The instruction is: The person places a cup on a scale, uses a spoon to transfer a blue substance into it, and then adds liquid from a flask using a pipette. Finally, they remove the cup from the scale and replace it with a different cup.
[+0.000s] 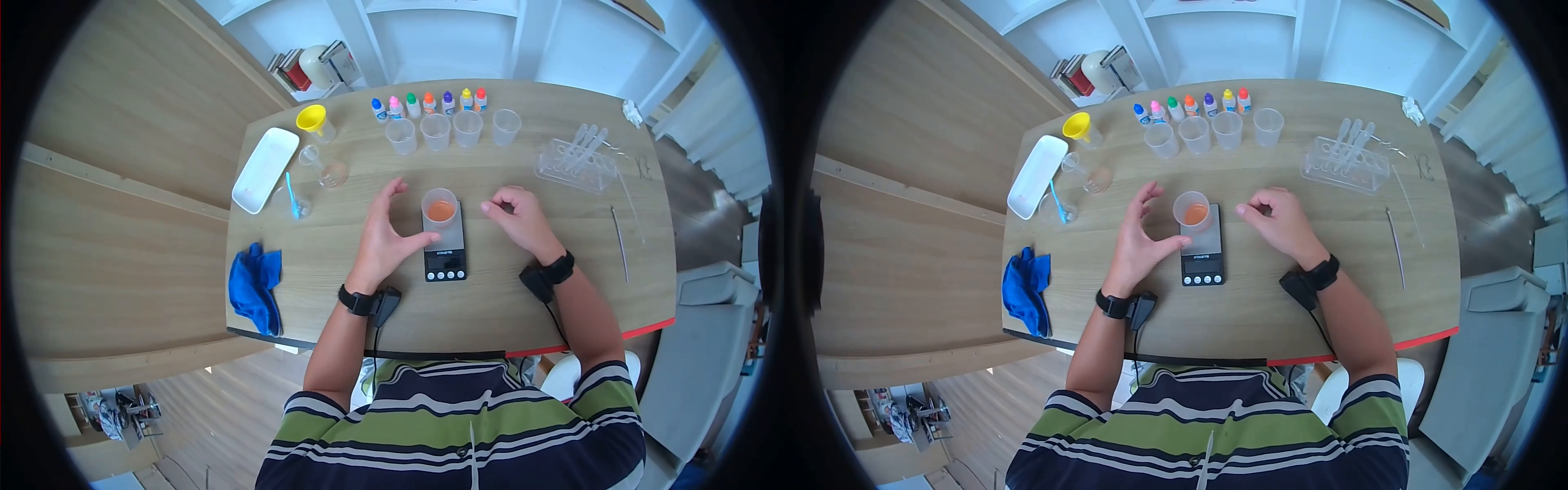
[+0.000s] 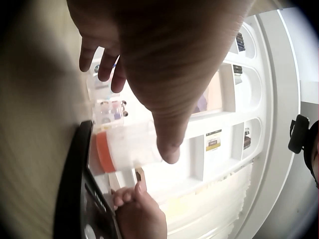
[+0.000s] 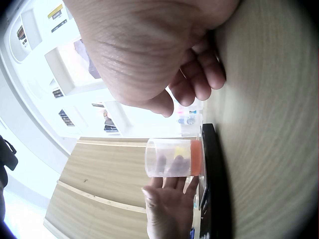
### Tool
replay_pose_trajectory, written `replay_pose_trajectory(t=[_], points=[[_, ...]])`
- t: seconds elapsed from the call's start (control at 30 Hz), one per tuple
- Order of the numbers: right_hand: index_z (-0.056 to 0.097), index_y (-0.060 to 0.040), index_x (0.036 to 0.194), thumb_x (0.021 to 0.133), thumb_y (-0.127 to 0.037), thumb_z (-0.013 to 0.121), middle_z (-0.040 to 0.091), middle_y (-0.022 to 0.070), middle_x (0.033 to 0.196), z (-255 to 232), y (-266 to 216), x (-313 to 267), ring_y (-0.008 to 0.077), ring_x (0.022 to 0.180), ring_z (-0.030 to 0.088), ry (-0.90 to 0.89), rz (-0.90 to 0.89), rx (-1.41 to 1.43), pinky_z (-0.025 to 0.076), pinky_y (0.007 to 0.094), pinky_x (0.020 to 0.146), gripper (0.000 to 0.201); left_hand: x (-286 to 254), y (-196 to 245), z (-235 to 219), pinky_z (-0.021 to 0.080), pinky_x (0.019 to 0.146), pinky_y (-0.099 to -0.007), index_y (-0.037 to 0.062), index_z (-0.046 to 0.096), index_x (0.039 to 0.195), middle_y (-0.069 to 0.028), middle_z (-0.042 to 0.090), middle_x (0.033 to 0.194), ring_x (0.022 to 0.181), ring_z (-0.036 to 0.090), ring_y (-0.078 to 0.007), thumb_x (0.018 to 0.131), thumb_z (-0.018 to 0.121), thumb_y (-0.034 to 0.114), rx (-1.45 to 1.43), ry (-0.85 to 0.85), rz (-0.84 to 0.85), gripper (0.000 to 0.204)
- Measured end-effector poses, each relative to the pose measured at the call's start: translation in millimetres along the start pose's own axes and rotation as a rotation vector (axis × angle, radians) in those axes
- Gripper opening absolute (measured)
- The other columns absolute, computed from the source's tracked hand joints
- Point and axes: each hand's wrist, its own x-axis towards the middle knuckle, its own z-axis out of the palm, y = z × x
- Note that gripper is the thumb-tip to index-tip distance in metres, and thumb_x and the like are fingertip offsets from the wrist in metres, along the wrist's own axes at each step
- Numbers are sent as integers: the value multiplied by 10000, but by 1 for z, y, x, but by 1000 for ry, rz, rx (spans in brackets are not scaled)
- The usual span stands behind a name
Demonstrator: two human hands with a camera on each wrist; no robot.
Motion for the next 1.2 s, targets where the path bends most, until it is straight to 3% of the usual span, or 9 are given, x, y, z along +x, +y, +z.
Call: replay_pose_trajectory(t=[0.1, 0.17, 0.2, 0.27, 0.37, 0.67, 0.87, 1.03, 1.2], points=[[723, 7, 854, 965, -224, 836, 642, 77, 760, 0, 0, 0, 171, 724, 608, 4, -1, 5, 511, 349, 696, 280, 1, -23, -23, 442, 1194, -470, 56, 427, 1648, -141, 592, 1548, 1474, 538, -293, 790, 999, 326, -28, 28, 55, 1066], [718, 6, 847, 964, -222, 836, 638, 74, 758, 1, 0, -1, 170, 722, 601, 4, 7, 9, 507, 348, 694, 283, 5, -42, -38, 464, 1163, -421, 62, 447, 1644, -136, 593, 1535, 1420, 573, -252, 939, 891, 346, -125, 125, -32, 880], [715, 6, 843, 965, -222, 835, 637, 74, 759, 0, 0, 0, 168, 723, 596, 3, -9, -4, 503, 348, 694, 286, 8, -46, -43, 464, 1163, -421, 62, 447, 1644, -136, 593, 1535, 1420, 573, -252, 939, 891, 346, -125, 125, -32, 880], [712, 6, 838, 966, -223, 835, 636, 73, 760, 0, -1, 0, 166, 724, 591, 3, -29, -17, 500, 348, 693, 289, 16, -54, -50, 526, 1084, -369, 6, 485, 1595, -155, 625, 1471, 1292, 637, -206, 1042, 784, 275, -282, 250, -216, 684], [708, 6, 834, 966, -222, 834, 634, 71, 758, 0, -3, -1, 167, 735, 594, 3, -13, -17, 501, 349, 701, 292, 30, -70, -49, 547, 1028, -329, -2, 519, 1560, -149, 635, 1440, 1236, 652, -172, 1100, 707, 223, -331, 264, -168, 546], [723, 7, 852, 968, -219, 829, 635, 72, 763, -1, -5, -2, 175, 735, 597, 10, 4, -31, 506, 351, 702, 275, 51, -62, -18, 529, 868, -242, -8, 788, 1144, 18, 768, 1013, 940, 663, -52, 1091, 724, 193, -383, 113, -220, 217], [666, -2, 827, 1004, -158, 792, 586, 10, 749, -1, -4, -1, 119, 717, 531, -9, 17, -24, 449, 315, 676, 267, 44, -69, -7, 518, 818, -232, -1, 787, 1141, 23, 758, 1003, 908, 639, -44, 1082, 736, 182, -393, 90, -225, 199], [648, 4, 789, 1021, -167, 786, 550, -37, 663, -3, 5, 0, 59, 658, 451, 185, 87, 169, 387, 285, 598, 319, 42, -65, -6, 526, 803, -242, -1, 787, 1129, 32, 751, 978, 881, 632, -43, 1079, 739, 181, -404, 88, -203, 194], [596, -47, 769, 1059, -136, 730, 552, -63, 712, -10, 3, 0, 35, 681, 445, 193, 63, 80, 373, 262, 615, 331, 40, -67, -4, 532, 783, -249, 16, 794, 1103, 18, 745, 936, 845, 634, -51, 1058, 753, 176, -345, 87, -183, 171]])
